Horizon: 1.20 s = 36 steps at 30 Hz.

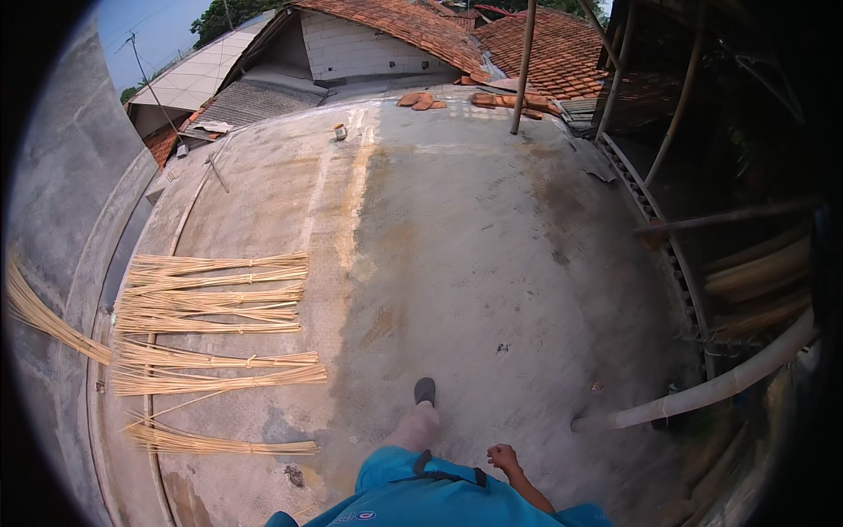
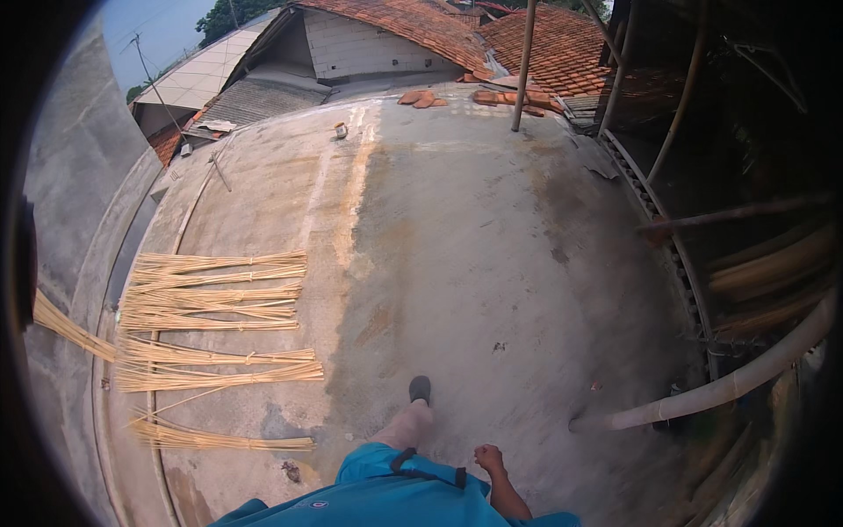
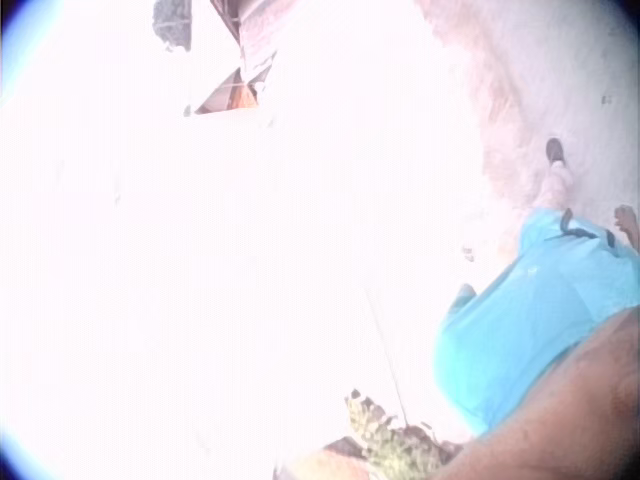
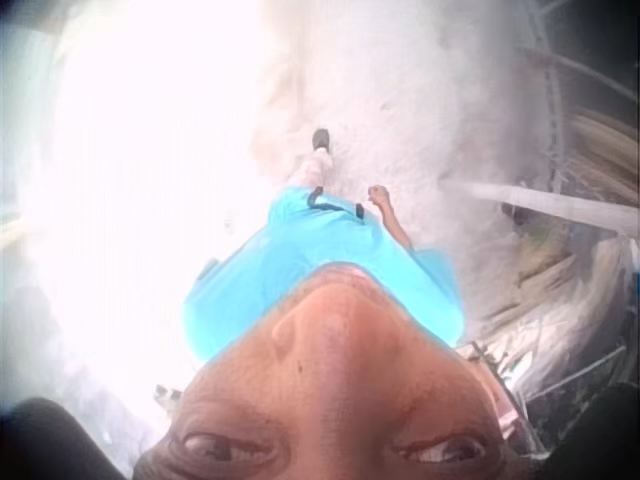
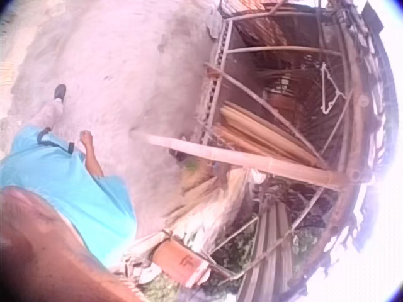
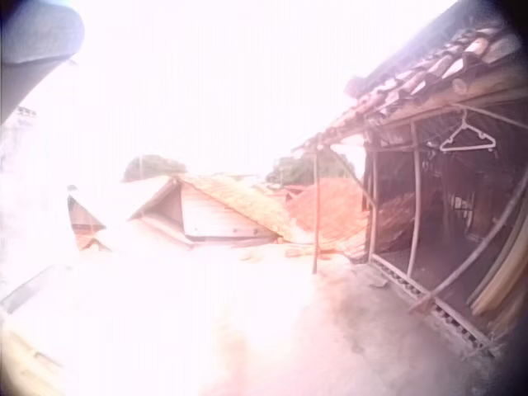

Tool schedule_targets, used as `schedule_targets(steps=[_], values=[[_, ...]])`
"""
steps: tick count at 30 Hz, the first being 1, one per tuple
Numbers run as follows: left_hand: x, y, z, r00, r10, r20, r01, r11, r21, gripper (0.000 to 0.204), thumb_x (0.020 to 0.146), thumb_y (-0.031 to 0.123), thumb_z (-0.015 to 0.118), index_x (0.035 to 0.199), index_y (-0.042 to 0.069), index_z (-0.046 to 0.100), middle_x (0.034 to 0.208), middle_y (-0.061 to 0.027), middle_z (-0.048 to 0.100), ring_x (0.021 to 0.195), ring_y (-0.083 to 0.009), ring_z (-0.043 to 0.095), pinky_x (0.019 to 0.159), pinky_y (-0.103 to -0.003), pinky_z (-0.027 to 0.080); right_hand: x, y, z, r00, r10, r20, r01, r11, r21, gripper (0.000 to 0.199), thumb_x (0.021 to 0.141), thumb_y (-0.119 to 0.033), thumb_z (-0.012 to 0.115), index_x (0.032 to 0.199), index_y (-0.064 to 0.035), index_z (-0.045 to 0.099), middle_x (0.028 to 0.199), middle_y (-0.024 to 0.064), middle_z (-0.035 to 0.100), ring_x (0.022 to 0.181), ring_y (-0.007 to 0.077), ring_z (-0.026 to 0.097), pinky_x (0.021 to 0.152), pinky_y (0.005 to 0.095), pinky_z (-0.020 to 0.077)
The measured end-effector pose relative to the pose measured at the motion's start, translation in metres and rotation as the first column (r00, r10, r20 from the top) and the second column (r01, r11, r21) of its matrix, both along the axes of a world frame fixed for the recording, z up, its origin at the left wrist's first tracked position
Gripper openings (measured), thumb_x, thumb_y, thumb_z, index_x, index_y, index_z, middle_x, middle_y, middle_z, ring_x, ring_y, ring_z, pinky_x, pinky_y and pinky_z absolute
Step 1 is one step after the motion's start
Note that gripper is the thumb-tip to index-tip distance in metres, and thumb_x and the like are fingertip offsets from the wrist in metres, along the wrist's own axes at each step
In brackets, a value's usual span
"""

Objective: The person gathers and aligns thin bamboo strips on the ground, ties them into a bundle using a strip, and then carries the bundle across the rooftop to another location.

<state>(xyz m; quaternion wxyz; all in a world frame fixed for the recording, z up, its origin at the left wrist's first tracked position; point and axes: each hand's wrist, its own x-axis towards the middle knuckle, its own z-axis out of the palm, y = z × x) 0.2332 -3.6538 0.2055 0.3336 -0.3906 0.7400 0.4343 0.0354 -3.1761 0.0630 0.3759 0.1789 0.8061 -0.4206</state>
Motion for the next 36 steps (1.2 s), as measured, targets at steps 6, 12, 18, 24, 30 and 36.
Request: schedule_targets(steps=[6,12,18,24,30,36], values=[[-0.134,-0.018,-0.033,0.924,-0.382,0.000,0.381,0.920,-0.091,0.030,0.090,0.030,0.057,0.090,0.006,0.075,0.091,-0.0174,0.071,0.089,-0.0338,0.067,0.084,-0.040,0.052,0.007,0.017,0.025,0.986,-0.024,-0.163,0.084,0.926,0.367,0.046,0.096,-0.040,0.053,0.091,0.0020,0.071,0.084,0.0166,0.073,0.070,0.0238,0.072,0.065,0.0373,0.0557],[-0.348,-0.083,-0.129,0.893,0.329,-0.306,-0.305,0.944,0.127,0.017,0.092,0.017,0.056,0.094,0.006,0.069,0.083,-0.0080,0.071,0.071,-0.0168,0.068,0.059,-0.030,0.052,-0.032,-0.004,0.030,0.960,-0.255,-0.115,0.280,0.871,0.404,0.049,0.097,-0.042,0.051,0.088,0.0013,0.071,0.082,0.0163,0.072,0.067,0.0221,0.071,0.062,0.0363,0.0550],[-0.536,-0.062,-0.062,0.875,0.289,-0.389,-0.171,0.935,0.310,0.022,0.100,0.024,0.054,0.111,0.007,0.063,0.095,-0.0085,0.071,0.079,-0.0175,0.069,0.064,-0.028,0.052,-0.117,-0.031,0.030,0.901,-0.413,-0.135,0.433,0.823,0.367,0.051,0.099,-0.044,0.050,0.085,0.0005,0.071,0.081,0.0161,0.072,0.064,0.0204,0.070,0.060,0.0354,0.0543],[-0.582,-0.021,-0.083,0.968,0.090,-0.234,-0.029,0.967,0.252,0.028,0.100,0.023,0.054,0.112,0.001,0.066,0.097,-0.0129,0.073,0.082,-0.0212,0.071,0.065,-0.032,0.051,-0.307,-0.048,0.050,0.715,-0.670,-0.198,0.698,0.699,0.155,0.053,0.101,-0.046,0.048,0.083,-0.0017,0.070,0.077,0.0146,0.070,0.060,0.0177,0.066,0.056,0.0338,0.0527],[-0.553,-0.035,-0.115,0.918,-0.203,-0.341,0.229,0.973,0.037,0.033,0.096,0.028,0.059,0.103,-0.001,0.072,0.092,-0.0152,0.074,0.081,-0.0247,0.072,0.070,-0.035,0.054,-0.604,-0.042,0.216,0.552,-0.831,0.074,0.679,0.396,-0.618,0.030,0.102,-0.038,0.053,0.093,-0.0096,0.059,0.065,-0.0024,0.051,0.054,0.0057,0.040,0.057,0.0269,0.0410],[-0.681,-0.009,-0.087,0.971,0.195,-0.135,-0.181,0.977,0.110,0.032,0.095,0.028,0.059,0.101,-0.001,0.073,0.091,-0.0154,0.074,0.081,-0.0248,0.071,0.070,-0.035,0.054,-0.753,-0.121,0.509,0.944,-0.052,-0.327,-0.331,-0.176,-0.927,0.046,0.093,-0.051,0.064,0.094,-0.0048,0.063,0.064,-0.0010,0.049,0.057,0.0075,0.042,0.058,0.0279,0.0343]])
